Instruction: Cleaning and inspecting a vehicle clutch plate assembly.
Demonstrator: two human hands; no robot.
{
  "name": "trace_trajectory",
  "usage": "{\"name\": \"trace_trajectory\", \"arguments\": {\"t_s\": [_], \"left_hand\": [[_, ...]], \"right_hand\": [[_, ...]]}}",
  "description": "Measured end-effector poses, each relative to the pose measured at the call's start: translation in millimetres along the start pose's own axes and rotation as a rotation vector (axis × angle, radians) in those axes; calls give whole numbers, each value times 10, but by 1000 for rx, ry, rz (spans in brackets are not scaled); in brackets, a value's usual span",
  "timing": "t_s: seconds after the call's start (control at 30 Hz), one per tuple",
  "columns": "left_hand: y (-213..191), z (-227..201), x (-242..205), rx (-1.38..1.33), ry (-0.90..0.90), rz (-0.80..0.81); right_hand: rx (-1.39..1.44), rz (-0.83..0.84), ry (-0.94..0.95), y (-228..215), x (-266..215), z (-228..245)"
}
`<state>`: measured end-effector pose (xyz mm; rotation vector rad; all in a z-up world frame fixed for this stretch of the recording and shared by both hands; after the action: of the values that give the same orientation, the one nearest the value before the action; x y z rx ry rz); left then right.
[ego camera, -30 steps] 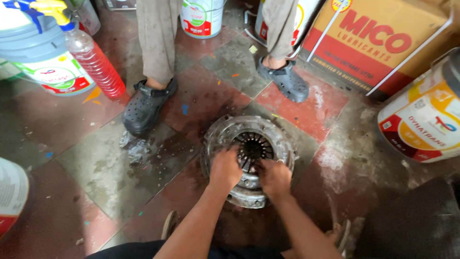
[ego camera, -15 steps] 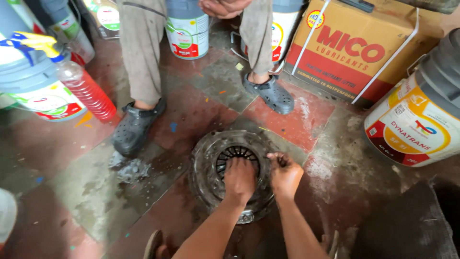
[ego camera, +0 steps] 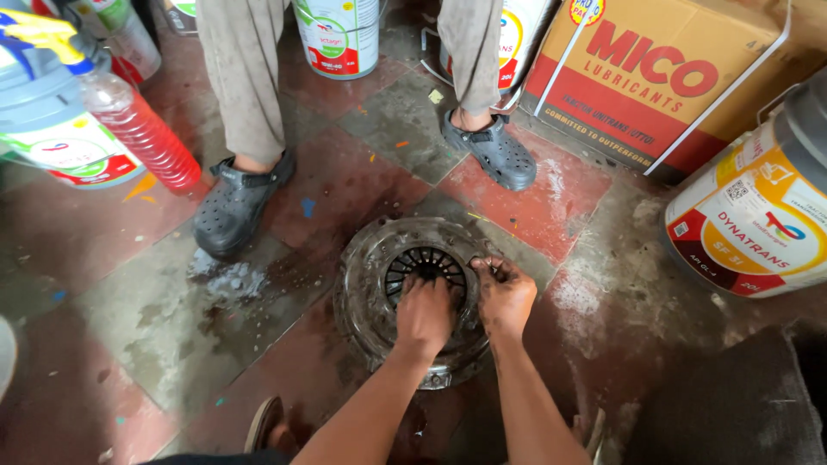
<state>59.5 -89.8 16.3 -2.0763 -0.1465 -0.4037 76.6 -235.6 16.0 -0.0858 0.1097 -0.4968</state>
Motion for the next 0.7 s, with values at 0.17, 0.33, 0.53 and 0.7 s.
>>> {"name": "trace_trajectory", "arguments": {"t_s": [0.17, 0.33, 0.53, 0.7], "left_hand": [[-604, 92, -499, -42, -175, -311], [249, 695, -1541, -200, -798, -619], [956, 681, -1746, -1190, -1487, -52], [816, 547, -1601, -1578, -1502, -238]], "right_hand": [[-315, 1, -217, -67, 108, -43], [-307, -10, -383, 26, 262, -88], [-460, 52, -429, -13, 232, -19], [-219, 422, -98, 105, 286, -408]]}}
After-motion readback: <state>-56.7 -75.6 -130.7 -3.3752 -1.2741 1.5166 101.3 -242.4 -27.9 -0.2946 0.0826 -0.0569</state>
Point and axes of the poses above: each hand's wrist, its own x-axis towards the middle knuckle, its own y-axis out of the palm, z = x × y, the point moved 5 cm from there along x, towards the middle knuckle, and after that the axes turned 2 degrees about y, right-handed, at the moved point
